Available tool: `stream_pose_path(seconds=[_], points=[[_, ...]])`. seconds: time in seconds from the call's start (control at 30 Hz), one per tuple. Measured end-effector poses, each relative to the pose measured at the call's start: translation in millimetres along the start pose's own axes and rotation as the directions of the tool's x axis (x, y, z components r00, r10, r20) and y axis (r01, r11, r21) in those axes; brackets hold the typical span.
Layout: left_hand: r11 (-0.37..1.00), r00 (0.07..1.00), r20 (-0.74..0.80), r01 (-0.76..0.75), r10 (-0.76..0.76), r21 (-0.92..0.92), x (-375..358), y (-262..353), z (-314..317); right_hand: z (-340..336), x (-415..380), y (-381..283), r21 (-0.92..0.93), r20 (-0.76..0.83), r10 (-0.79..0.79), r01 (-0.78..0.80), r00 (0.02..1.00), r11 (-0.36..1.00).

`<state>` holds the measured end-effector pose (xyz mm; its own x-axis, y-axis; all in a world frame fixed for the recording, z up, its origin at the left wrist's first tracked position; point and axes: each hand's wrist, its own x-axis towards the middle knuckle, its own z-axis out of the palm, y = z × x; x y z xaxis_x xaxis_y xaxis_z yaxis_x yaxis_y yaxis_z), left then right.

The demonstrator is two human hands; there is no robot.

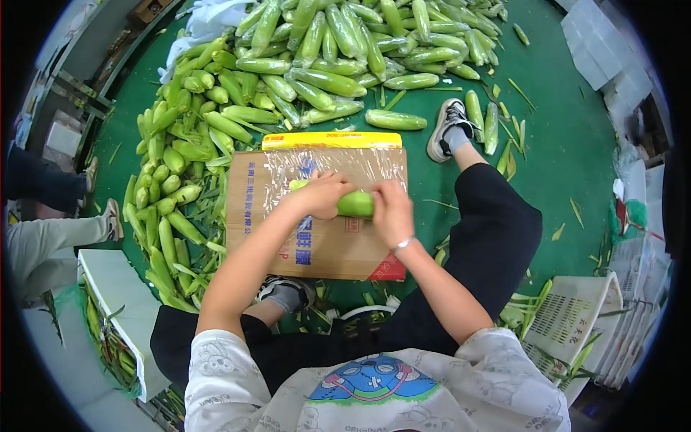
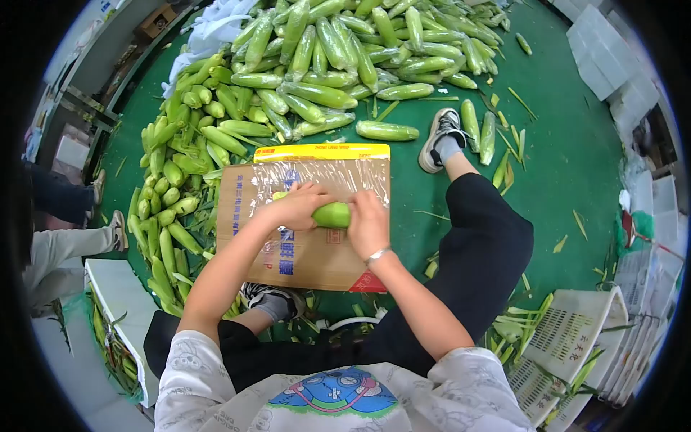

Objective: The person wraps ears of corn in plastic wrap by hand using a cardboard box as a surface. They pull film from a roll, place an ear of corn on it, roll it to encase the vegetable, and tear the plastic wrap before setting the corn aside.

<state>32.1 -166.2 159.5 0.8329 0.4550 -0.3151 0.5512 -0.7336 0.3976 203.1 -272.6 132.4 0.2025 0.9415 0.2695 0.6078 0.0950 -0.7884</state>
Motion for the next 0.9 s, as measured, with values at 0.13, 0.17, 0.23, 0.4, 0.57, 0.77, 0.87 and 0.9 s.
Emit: stream_pose_path(seconds=[0.13, 0.17, 0.23, 0.4, 0.57, 0.77, 0.87, 0.9], points=[[0.984, 0.866, -0.468, 0.147, -0.176, -0.098, -29.3, 8.5, 8.3, 20.6, 22.2, -18.0, -0.306, 0.161, -0.179, 0.221, 0.971, 0.926], [0.930, 0.680, -0.636, 0.292, -0.365, -0.222, -44.2, 13.9, 10.7, 21.6, 30.6, -20.1, -0.376, 0.219, -0.183, 0.256, 0.958, 0.890], [0.893, 0.724, -0.540, 0.429, -0.429, -0.134, -75.1, 19.8, 32.7, 21.9, 49.6, -5.6, -0.408, 0.267, -0.202, 0.301, 0.942, 0.862], [0.827, 0.781, -0.313, 0.562, -0.540, -0.024, -133.1, -21.1, 59.2, 17.7, 51.8, 6.8, -0.274, 0.429, -0.241, 0.380, 0.871, 0.884], [0.703, 0.681, -0.287, 0.471, -0.673, -0.532, -157.9, -6.9, -27.1, 23.0, -8.5, -38.0, -0.123, 0.549, -0.306, 0.437, 0.778, 0.891], [0.941, 0.886, -0.386, 0.136, -0.255, -0.310, -85.8, 4.8, 60.2, 21.1, -79.9, -59.3, -0.212, 0.464, -0.129, 0.251, 0.877, 0.945], [0.885, 0.940, -0.249, 0.097, -0.231, -0.455, -78.6, -7.1, 42.5, 30.8, -57.0, -46.9, -0.395, 0.214, 0.032, 0.056, 0.976, 0.917], [0.881, 0.942, -0.240, 0.102, -0.234, -0.462, -81.2, -4.6, 37.8, 35.7, -33.4, -36.3, -0.430, 0.102, -0.006, 0.049, 0.995, 0.901]])
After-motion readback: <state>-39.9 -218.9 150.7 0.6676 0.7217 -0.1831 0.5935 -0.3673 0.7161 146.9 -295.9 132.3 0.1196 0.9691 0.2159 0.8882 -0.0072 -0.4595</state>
